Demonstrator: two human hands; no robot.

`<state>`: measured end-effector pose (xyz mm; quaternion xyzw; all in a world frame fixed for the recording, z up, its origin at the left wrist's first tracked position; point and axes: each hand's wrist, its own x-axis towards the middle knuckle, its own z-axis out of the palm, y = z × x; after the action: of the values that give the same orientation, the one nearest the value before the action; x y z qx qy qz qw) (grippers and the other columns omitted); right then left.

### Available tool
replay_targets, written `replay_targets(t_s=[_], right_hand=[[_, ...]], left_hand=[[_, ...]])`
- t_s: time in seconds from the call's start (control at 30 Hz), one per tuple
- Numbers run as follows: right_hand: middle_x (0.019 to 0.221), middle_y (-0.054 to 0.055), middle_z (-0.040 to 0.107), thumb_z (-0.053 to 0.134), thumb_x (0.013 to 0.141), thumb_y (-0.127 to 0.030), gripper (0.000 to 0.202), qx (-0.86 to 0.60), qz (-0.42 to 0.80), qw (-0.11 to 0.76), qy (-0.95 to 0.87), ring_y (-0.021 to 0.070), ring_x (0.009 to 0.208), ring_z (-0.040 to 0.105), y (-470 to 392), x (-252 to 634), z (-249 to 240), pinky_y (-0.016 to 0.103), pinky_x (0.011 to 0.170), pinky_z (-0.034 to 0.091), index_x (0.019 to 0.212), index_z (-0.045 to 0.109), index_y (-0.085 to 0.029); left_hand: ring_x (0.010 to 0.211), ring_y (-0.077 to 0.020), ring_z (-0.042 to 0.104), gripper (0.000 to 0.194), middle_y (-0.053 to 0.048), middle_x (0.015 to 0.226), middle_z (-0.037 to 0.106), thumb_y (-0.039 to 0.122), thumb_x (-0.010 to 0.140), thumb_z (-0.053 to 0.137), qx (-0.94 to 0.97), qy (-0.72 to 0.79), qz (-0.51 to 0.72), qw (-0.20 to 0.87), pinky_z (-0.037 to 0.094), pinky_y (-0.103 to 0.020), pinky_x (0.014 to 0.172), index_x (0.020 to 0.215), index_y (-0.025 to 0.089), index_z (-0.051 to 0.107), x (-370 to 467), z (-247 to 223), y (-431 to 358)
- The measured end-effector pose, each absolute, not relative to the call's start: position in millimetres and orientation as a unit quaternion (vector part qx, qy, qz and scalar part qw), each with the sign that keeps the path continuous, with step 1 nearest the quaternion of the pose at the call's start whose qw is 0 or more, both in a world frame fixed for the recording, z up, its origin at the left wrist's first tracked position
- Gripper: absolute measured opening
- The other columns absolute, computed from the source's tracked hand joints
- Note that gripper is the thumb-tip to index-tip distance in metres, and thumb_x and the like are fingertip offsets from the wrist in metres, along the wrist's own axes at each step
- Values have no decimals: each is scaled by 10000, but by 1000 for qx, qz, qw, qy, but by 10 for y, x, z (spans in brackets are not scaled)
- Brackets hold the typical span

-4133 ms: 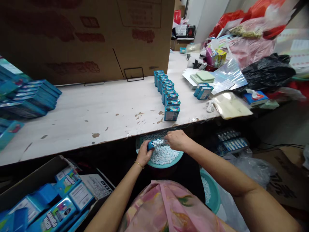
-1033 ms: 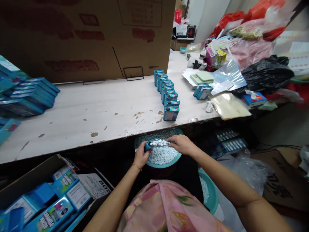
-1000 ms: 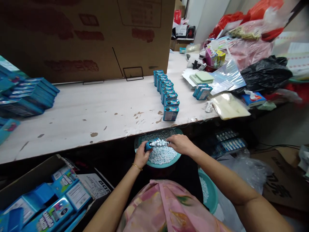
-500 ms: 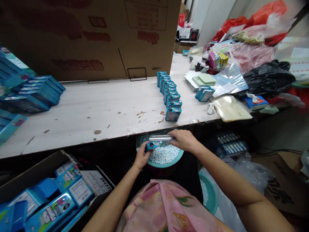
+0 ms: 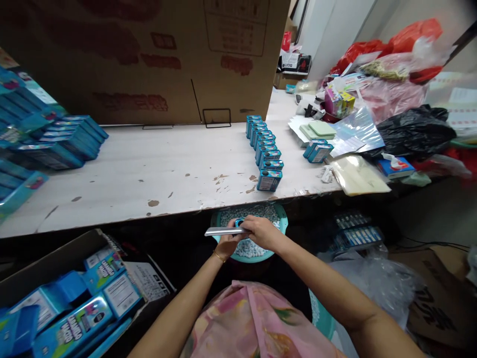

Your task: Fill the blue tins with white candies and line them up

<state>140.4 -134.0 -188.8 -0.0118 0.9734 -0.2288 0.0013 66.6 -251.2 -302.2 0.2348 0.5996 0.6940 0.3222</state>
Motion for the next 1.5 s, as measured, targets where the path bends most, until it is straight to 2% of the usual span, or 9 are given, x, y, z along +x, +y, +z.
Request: replay_targets(t_s=[0.2,0.37,0.53,0.63,0.8,1.07,1.33,1.43,1.5], right_hand=[[704,7,544,478,753,-151,126,88,-364,-190,908,109,660,505,-1121,1443,-1816,215,620,392,807,592,-154],[750,19,562,479,761,-147,122,89,-342,-196,915,124,710,521,-1020,1567,-1793,237,656,415,802,592,-165],[1126,62,522,493,762,-140,307,6,-231,-142,963,183,1038,437,-1092,1547,-1744,313,870,388,1057,545,-207],[1115,72,516,433,783,-112,338,-1,-147,-120,982,191,1037,413,-986,1443,-1669,321,853,404,1098,520,-200],[1053,75,528,432,788,-118,291,41,-71,-151,985,188,979,428,-523,1237,-1553,318,837,416,1053,533,-180],[1145,47,498,355,849,-179,313,113,106,-151,976,192,1021,391,-175,1157,-1651,234,632,453,1121,492,-252],[1225,67,458,333,856,-157,355,138,121,-181,966,190,1054,412,-20,1123,-1721,261,746,455,1169,483,-227],[1286,79,396,320,861,-179,377,117,92,-223,963,209,1074,423,-186,1268,-1735,291,802,431,1205,463,-239],[1254,90,435,343,855,-230,394,124,59,-252,958,233,1074,441,-322,1390,-1797,323,833,412,1239,431,-236]], left_hand=[[800,-136,511,423,-8,866,532,261,604,648,227,592,721,280,410,-283,769,976,175,467,585,-2958,-2652],[823,-143,525,405,-27,897,554,273,609,651,241,585,729,261,420,-281,766,965,173,487,614,-2935,-2657],[836,-166,541,359,-26,886,575,270,618,637,260,594,718,251,428,-324,789,939,173,510,605,-2801,-2356],[918,-194,534,367,-47,954,582,260,628,631,285,607,710,215,407,-363,851,965,175,514,546,-2655,-2161],[1058,-197,484,618,-108,1194,461,253,659,621,274,588,734,203,376,-380,923,1207,206,338,445,-2400,-2166],[924,-183,560,403,-91,1103,523,324,716,546,250,721,636,118,444,-382,852,1088,188,475,230,-2434,-3038],[940,-235,521,486,-97,1016,535,410,674,532,78,888,433,-132,414,-409,869,1087,156,503,-450,-2669,-4355],[1043,-271,459,521,-144,1054,528,386,681,498,7,939,329,-102,366,-402,908,1110,91,479,-548,-2739,-4878],[1063,-267,449,525,-171,1107,509,359,701,467,-42,959,275,-46,365,-371,902,1129,56,451,-570,-2791,-5188]])
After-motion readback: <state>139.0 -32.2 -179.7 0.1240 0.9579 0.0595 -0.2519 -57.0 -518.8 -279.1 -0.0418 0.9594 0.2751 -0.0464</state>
